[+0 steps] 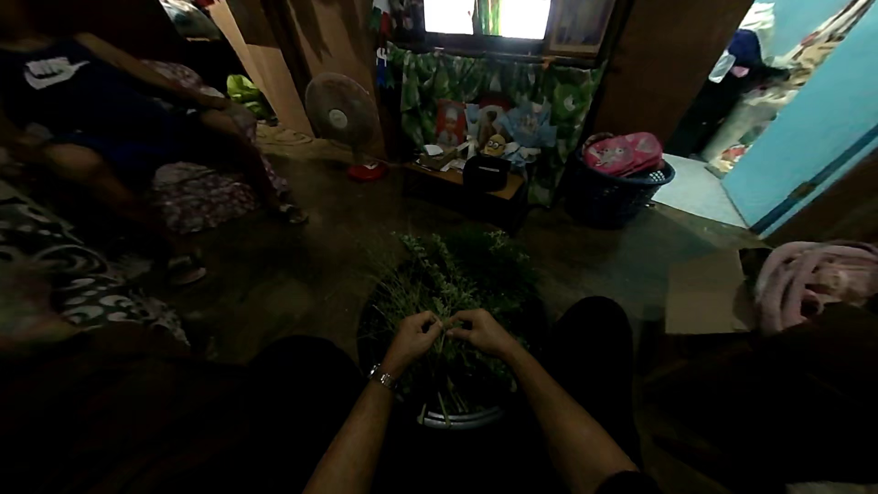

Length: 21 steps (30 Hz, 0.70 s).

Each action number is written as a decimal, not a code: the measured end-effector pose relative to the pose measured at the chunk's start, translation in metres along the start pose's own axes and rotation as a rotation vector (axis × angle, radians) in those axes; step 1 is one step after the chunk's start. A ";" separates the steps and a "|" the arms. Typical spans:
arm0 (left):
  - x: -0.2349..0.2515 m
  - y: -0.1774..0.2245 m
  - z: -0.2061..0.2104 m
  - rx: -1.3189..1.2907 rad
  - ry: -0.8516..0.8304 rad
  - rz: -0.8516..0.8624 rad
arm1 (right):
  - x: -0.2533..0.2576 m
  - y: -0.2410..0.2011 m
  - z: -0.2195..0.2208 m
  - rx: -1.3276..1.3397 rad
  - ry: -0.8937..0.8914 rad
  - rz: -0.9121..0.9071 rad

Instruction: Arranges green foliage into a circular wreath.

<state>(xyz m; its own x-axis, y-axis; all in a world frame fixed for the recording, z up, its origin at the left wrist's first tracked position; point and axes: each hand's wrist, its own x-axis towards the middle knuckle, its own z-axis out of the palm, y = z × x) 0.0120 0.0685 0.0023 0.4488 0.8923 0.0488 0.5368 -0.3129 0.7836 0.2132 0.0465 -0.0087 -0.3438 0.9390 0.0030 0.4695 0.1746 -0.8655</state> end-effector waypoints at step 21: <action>0.000 0.001 0.017 -0.210 0.091 -0.085 | -0.004 -0.014 0.015 -0.038 0.246 0.045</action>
<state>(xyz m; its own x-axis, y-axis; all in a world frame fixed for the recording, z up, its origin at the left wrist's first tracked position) 0.0249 0.0628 -0.0070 0.3366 0.9413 0.0250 0.4056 -0.1689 0.8983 0.1954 0.0356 -0.0043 -0.1160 0.9891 0.0906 0.5114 0.1376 -0.8483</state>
